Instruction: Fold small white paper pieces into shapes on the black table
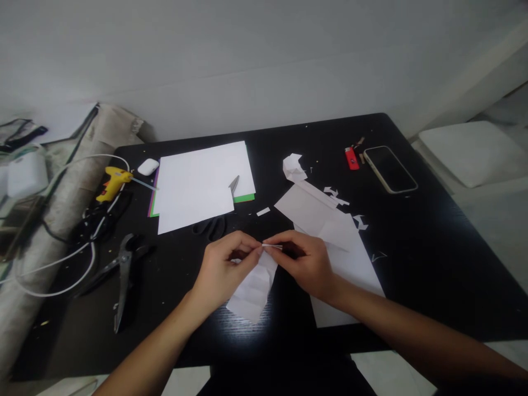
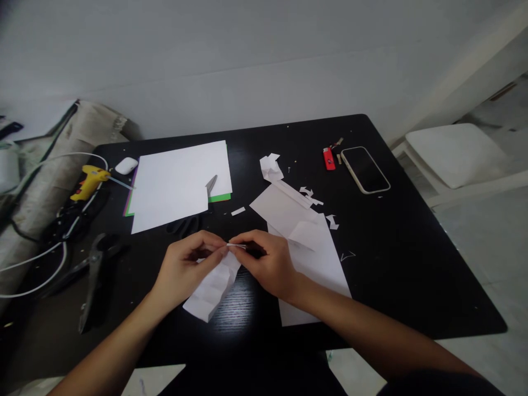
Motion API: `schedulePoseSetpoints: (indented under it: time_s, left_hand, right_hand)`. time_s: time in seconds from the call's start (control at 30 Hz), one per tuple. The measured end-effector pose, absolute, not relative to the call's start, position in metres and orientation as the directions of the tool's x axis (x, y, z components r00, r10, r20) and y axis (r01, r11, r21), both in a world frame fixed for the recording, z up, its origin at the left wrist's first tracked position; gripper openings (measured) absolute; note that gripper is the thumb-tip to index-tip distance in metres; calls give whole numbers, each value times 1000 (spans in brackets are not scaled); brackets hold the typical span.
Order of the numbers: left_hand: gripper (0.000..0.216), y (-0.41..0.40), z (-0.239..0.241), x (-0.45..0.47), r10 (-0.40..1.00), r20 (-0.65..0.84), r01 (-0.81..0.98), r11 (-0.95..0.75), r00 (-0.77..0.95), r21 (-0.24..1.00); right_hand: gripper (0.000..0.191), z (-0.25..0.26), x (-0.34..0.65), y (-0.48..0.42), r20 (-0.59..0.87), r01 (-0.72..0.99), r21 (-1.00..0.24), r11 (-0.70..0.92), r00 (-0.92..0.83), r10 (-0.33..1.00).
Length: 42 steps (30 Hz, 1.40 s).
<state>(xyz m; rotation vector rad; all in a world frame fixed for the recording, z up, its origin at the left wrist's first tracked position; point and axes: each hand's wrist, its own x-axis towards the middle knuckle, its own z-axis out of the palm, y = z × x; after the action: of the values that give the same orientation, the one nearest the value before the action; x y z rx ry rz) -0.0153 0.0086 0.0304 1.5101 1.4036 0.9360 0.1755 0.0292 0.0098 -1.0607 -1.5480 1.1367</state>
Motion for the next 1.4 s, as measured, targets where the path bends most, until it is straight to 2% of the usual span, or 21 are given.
schedulePoseSetpoints:
  time_s: [0.23, 0.37, 0.5, 0.57, 0.67, 0.77, 0.9, 1.07, 1.4]
  left_hand:
    - [8, 9, 29, -14, 996, -13, 342, -19, 91, 939]
    - [11, 10, 33, -12, 988, -129, 261, 104, 80, 960]
    - [13, 12, 36, -14, 968, -224, 212, 197, 114, 957]
    - [12, 13, 36, -14, 970, -208, 208, 180, 123, 961]
    - [11, 13, 34, -14, 976, -173, 186, 147, 131, 971]
    - [9, 10, 31, -14, 979, -146, 185, 119, 142, 976]
    - [12, 7, 28, -14, 985, -69, 243, 29, 158, 970]
    - [12, 7, 26, -14, 988, 6, 293, -51, 154, 955]
    - [14, 8, 31, -14, 984, -90, 292, 42, 152, 955]
  right_hand:
    - [7, 5, 175, 32, 264, 131, -945, 300, -239, 935]
    - [6, 2, 176, 32, 268, 109, -948, 300, -241, 933]
    - [5, 3, 177, 32, 174, 83, -976, 199, -248, 953]
    - [3, 4, 177, 34, 66, 57, -995, 83, -249, 966]
    - [10, 5, 176, 38, -83, -42, -994, -97, -263, 961]
    - [17, 3, 177, 43, -138, -171, -965, -197, -307, 942]
    - [26, -2, 179, 46, -171, -226, -937, -265, -366, 915]
    - [17, 1, 180, 47, -216, -204, -927, -316, -399, 891]
    - [21, 6, 180, 46, -253, -253, -898, -359, -369, 894]
